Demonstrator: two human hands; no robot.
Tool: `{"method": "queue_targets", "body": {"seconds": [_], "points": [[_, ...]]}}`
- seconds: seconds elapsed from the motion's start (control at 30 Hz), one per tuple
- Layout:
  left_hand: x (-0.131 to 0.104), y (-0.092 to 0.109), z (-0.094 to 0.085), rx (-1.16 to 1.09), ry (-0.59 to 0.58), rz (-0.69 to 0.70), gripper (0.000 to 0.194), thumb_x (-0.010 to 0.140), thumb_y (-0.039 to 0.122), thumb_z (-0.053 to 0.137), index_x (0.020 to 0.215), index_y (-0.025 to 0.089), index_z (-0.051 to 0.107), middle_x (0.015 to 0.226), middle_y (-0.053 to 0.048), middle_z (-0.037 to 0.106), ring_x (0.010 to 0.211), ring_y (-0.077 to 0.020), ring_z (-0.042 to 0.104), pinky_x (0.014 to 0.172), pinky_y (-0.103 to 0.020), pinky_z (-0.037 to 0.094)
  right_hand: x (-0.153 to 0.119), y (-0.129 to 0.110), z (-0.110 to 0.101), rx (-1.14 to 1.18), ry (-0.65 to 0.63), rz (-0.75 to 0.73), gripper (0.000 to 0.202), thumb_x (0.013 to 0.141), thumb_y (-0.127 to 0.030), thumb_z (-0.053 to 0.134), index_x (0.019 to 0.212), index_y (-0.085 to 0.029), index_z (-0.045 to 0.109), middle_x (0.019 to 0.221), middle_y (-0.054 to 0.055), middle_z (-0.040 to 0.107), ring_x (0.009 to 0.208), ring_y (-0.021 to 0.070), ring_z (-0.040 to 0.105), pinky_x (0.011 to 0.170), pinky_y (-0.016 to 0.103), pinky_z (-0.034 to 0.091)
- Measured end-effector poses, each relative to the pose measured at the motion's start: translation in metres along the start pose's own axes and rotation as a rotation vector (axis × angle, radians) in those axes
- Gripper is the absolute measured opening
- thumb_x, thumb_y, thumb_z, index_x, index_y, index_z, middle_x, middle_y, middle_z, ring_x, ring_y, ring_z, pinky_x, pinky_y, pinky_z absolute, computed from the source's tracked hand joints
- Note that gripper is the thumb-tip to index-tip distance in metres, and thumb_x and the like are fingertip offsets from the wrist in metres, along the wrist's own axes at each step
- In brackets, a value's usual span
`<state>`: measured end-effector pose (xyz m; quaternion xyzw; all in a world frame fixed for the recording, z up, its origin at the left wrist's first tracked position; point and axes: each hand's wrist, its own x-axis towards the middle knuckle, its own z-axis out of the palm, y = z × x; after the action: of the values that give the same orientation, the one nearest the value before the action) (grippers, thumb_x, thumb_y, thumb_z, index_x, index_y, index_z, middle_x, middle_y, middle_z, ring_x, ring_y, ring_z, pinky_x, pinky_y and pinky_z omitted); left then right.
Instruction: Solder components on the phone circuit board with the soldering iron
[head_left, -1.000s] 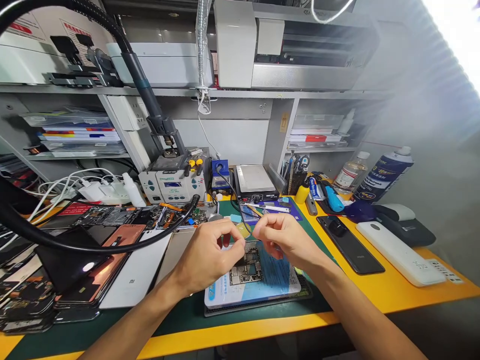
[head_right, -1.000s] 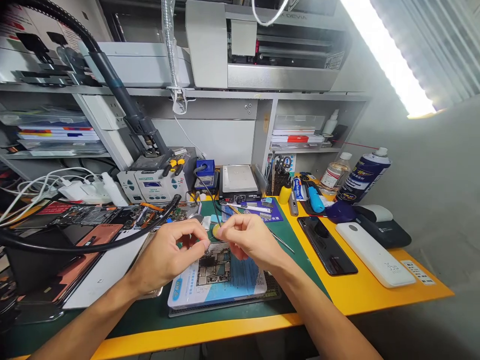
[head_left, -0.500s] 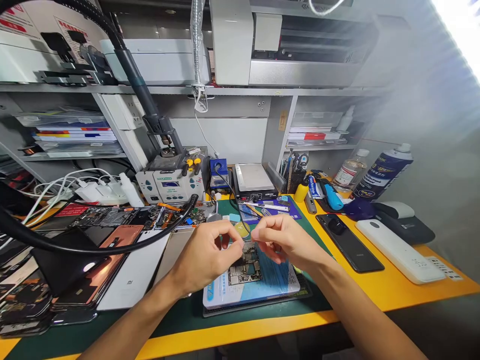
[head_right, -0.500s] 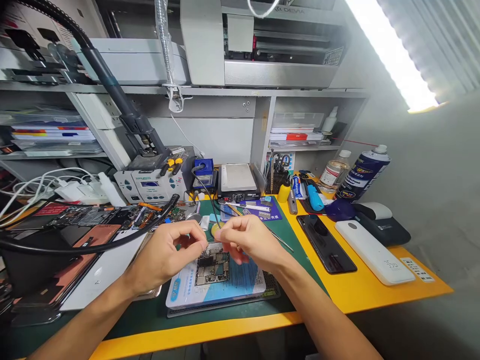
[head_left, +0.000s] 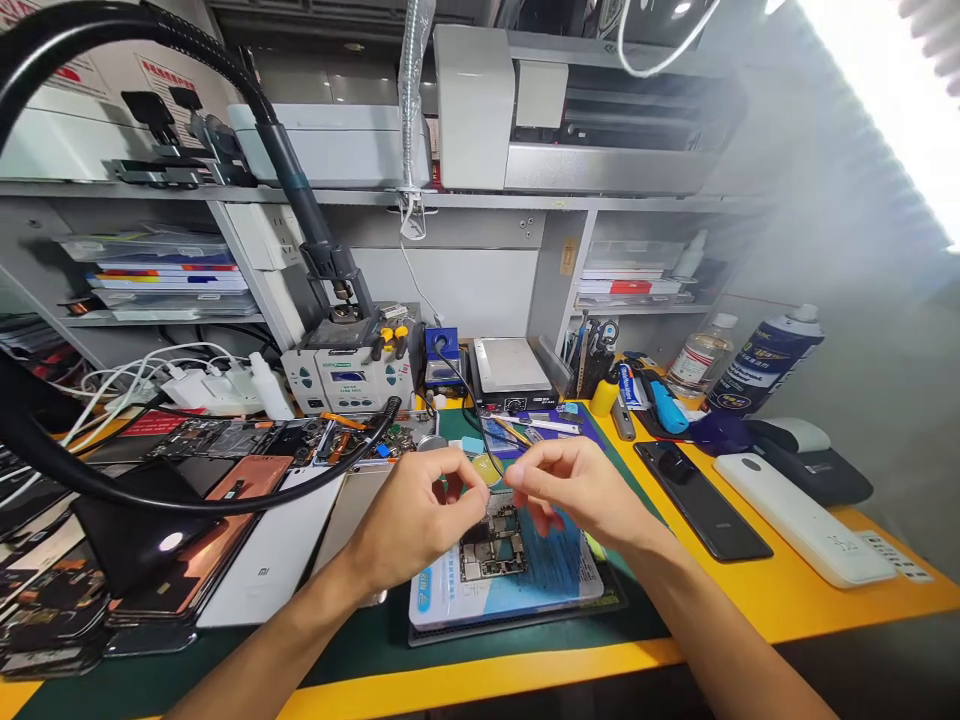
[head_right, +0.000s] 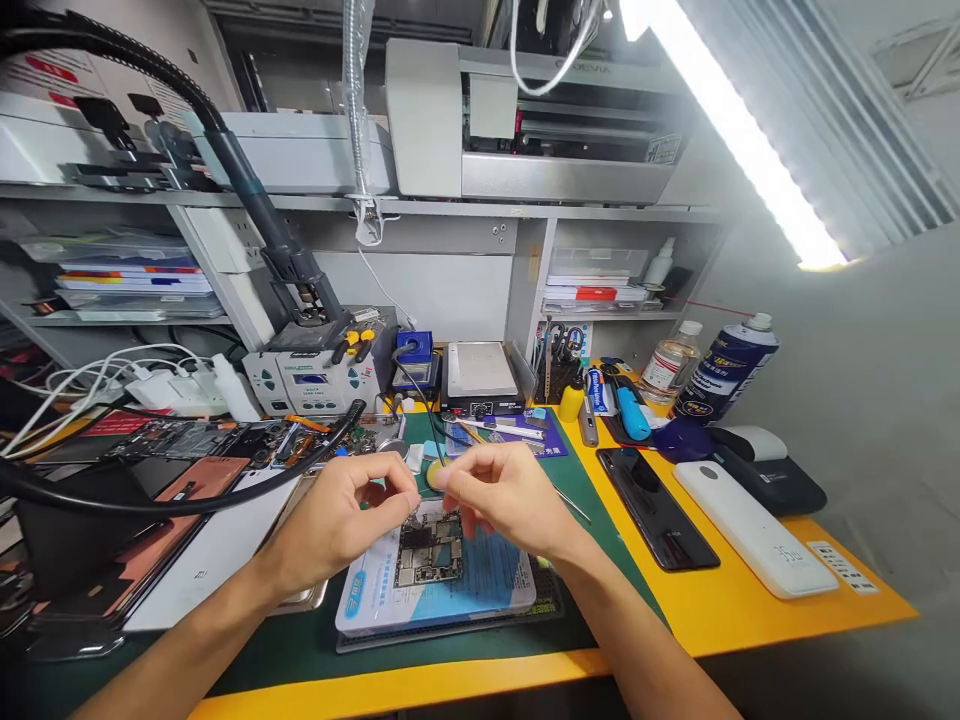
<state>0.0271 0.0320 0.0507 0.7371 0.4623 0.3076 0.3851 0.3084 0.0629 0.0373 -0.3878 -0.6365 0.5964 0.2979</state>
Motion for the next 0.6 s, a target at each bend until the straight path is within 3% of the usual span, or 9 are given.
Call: {"method": "queue_targets", "body": {"seconds": [0.1, 0.23, 0.37, 0.5, 0.6], "points": [[0.002, -0.002, 0.001, -0.012, 0.010, -0.006, 0.036, 0.123, 0.050, 0.089, 0.141, 0.020, 0.086, 0.139, -0.010, 0.089, 0.117, -0.0279, 0.088, 0.104, -0.049, 0.079, 0.001, -0.002, -0.002, -0.081, 0.013, 0.003, 0.034, 0.124, -0.048, 0.091, 0.143, -0.020, 0.086, 0.132, 0.008, 0.091, 0.102, 0.0247, 0.089, 0.089, 0.043, 0.079], [0.010, -0.011, -0.011, -0.071, 0.021, -0.015, 0.038, 0.122, 0.049, 0.091, 0.145, 0.020, 0.085, 0.143, -0.010, 0.088, 0.119, -0.0288, 0.088, 0.104, -0.049, 0.079, 0.002, -0.016, -0.024, -0.158, 0.058, -0.023, 0.034, 0.125, -0.048, 0.091, 0.144, -0.020, 0.086, 0.131, 0.008, 0.090, 0.100, 0.0240, 0.089, 0.086, 0.042, 0.079], [0.021, -0.029, -0.037, -0.185, 0.214, -0.042, 0.042, 0.122, 0.048, 0.091, 0.151, 0.020, 0.083, 0.151, -0.012, 0.086, 0.127, -0.0312, 0.088, 0.109, -0.053, 0.079, 0.010, -0.043, -0.030, -0.232, 0.135, -0.103, 0.038, 0.124, -0.048, 0.091, 0.149, -0.021, 0.085, 0.140, 0.010, 0.090, 0.109, 0.0271, 0.090, 0.094, 0.047, 0.080], [0.034, -0.045, -0.067, -0.330, 0.557, -0.099, 0.047, 0.121, 0.050, 0.091, 0.157, 0.021, 0.082, 0.158, -0.014, 0.084, 0.131, -0.0328, 0.087, 0.109, -0.054, 0.079, 0.034, -0.071, 0.002, -0.407, 0.103, -0.144, 0.038, 0.125, -0.048, 0.090, 0.152, -0.022, 0.085, 0.148, 0.012, 0.089, 0.119, 0.0300, 0.091, 0.102, 0.052, 0.080], [0.040, -0.052, -0.082, -0.422, 0.710, -0.117, 0.048, 0.121, 0.049, 0.091, 0.159, 0.021, 0.081, 0.159, -0.014, 0.083, 0.132, -0.0329, 0.087, 0.110, -0.055, 0.079, 0.059, -0.086, 0.037, -0.622, 0.101, -0.165, 0.042, 0.123, -0.047, 0.092, 0.158, -0.024, 0.085, 0.163, 0.013, 0.085, 0.134, 0.0363, 0.088, 0.112, 0.057, 0.079]]}}
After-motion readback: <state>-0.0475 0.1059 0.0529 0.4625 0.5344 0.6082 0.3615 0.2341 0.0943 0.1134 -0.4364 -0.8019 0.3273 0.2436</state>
